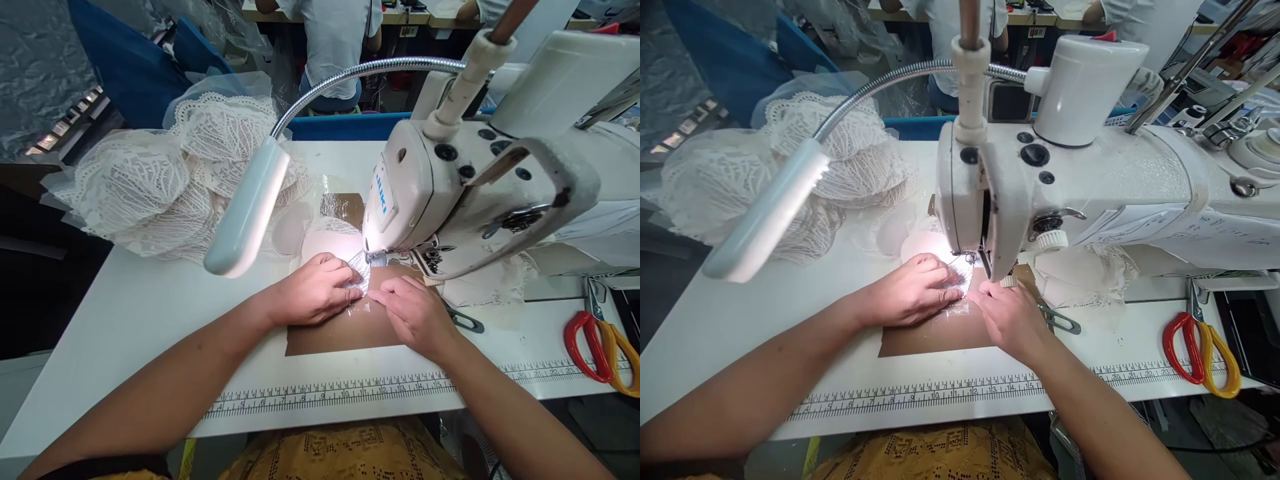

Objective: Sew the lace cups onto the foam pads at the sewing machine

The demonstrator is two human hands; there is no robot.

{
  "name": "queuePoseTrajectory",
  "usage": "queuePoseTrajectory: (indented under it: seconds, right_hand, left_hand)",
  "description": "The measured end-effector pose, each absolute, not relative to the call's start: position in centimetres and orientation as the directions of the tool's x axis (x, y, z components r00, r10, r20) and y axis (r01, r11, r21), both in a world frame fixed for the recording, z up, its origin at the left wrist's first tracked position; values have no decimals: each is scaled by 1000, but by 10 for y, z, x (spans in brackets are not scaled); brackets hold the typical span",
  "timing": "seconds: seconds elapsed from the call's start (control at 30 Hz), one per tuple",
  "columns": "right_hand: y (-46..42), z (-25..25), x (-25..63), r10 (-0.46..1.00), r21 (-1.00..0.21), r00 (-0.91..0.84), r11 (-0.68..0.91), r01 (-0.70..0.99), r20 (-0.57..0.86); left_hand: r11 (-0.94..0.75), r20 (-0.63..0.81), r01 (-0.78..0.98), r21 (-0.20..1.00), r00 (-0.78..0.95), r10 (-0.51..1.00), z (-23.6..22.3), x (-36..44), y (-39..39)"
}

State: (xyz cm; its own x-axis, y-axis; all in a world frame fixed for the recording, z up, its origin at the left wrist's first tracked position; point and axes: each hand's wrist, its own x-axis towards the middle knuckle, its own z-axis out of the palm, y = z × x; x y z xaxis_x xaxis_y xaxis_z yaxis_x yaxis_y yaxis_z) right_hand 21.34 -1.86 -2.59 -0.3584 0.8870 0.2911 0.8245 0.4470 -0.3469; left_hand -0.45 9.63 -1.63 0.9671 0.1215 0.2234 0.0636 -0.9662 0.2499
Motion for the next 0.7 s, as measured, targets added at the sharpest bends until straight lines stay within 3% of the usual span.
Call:
queuePoseTrajectory:
  seconds: [0.3, 0.5, 0.7]
  right_hand:
    - [-15, -24, 205, 893, -264, -371, 434, 861, 256]
    - [-17, -22, 202, 893, -226, -382, 433, 873, 238]
    - [-15, -25, 203, 889, -199, -365, 424, 883, 275]
  left_hand:
    - [-961, 223, 58, 272, 967, 122, -15, -3, 97]
    - [-942, 201, 244, 230, 935, 291, -19, 6, 93]
    - [-945, 180, 271, 185, 936, 304, -16, 10, 94]
